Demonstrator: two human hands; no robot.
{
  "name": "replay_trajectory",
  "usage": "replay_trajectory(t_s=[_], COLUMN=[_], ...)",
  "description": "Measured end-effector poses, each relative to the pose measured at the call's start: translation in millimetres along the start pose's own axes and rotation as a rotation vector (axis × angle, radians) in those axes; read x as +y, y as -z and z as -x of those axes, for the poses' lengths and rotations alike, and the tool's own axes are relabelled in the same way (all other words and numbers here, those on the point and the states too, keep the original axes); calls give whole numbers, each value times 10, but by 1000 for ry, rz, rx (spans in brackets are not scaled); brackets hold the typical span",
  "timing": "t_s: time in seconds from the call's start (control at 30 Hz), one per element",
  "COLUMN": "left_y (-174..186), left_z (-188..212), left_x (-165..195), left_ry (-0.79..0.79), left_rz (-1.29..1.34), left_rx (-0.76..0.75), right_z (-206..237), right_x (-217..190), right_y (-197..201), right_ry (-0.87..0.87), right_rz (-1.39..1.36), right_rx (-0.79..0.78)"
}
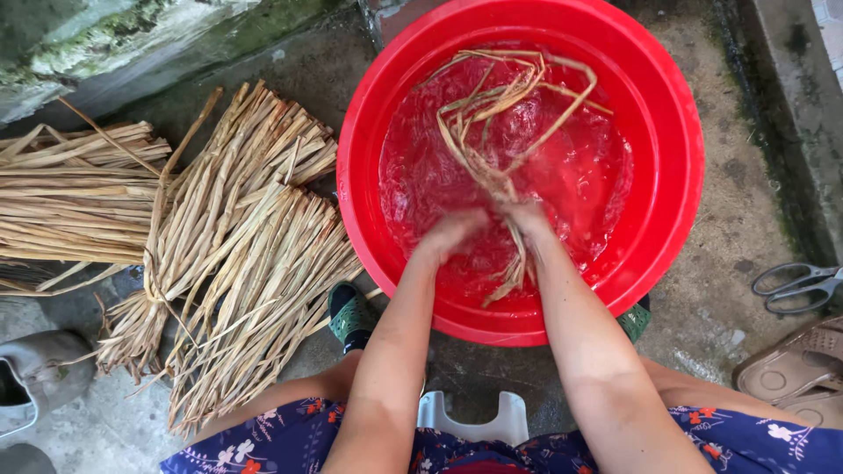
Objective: The person uses shears to cut the binding on a bundle of dried sticks, then washes the sticks in a red basin of water. The person handles the sticks by hand, rinsing them repeatedly and placing them back on the floor.
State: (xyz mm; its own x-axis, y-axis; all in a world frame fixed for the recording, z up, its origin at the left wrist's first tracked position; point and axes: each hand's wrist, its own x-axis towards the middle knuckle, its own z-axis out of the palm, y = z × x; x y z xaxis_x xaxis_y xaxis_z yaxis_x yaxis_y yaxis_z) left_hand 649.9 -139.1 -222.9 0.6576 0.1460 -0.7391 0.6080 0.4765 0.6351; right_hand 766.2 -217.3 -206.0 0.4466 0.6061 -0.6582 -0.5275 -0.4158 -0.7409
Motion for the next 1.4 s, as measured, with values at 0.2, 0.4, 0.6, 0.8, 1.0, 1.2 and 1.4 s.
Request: replay_trajectory(t_s=[0.2,0.4,0.6,0.8,1.0,1.2,1.4], left_y=[96,-88,-177,-54,-423,-587,-612], left_z=[-113,-201,-132,-85,-84,138,80], left_x=[203,-28,-9,35,112,223,-39], left_ry=[-177,-245,-152,-401,-330,18,-53], left_rz=[671,679,793,1321,96,-1060,-1162], left_rx=[137,111,-12,-224,197,57,-263], right_z=[242,139,292,219,-213,-257,-301], right_x=[78,106,45,139,102,-4,121], right_y=[-776,-668,-664,-850,208,226,225], right_ry=[185,254,322,382,-40,231,-100], right_rz=[213,519,381,762,355,-243,306], right_rx=[163,353,368,287,157,127,-82])
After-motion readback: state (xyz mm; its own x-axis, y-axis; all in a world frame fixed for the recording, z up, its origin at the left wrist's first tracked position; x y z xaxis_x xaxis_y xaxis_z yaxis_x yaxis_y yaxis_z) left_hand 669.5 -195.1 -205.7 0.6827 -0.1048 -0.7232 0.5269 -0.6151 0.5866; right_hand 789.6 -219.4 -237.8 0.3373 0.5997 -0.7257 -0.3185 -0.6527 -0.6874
